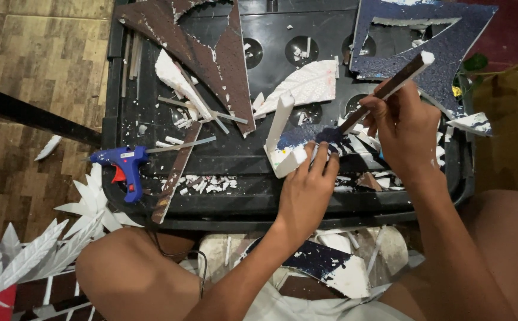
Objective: Assembling a structure using foam pieces, a utility knife, and a hot glue gun.
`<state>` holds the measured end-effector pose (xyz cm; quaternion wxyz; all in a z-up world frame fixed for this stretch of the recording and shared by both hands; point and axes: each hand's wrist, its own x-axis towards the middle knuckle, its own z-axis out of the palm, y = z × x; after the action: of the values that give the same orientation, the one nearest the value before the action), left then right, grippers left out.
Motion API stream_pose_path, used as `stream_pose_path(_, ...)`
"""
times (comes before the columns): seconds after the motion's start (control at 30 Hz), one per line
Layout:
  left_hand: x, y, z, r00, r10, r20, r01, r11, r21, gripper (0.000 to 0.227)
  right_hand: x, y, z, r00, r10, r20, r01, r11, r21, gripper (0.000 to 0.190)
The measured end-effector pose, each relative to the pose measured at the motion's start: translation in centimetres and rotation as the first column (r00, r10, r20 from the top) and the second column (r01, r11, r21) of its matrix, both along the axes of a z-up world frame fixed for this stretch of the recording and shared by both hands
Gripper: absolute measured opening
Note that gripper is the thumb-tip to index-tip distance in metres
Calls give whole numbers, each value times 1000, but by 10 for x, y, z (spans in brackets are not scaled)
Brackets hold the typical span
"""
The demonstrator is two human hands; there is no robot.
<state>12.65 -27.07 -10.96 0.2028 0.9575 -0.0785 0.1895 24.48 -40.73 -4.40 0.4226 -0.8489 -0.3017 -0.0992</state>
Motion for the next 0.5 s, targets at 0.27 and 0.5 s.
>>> stream_pose_path(0.27,-2,0,5,1000,1,10,-1,1000,-10,44,-1,-1,-3,999,-49,-10,49,998,-42,16)
stream_pose_path(0.5,-4,3,6,994,27,110,-41,991,128,34,0,1,-6,1000,15,-6,-15,1000,-16,31)
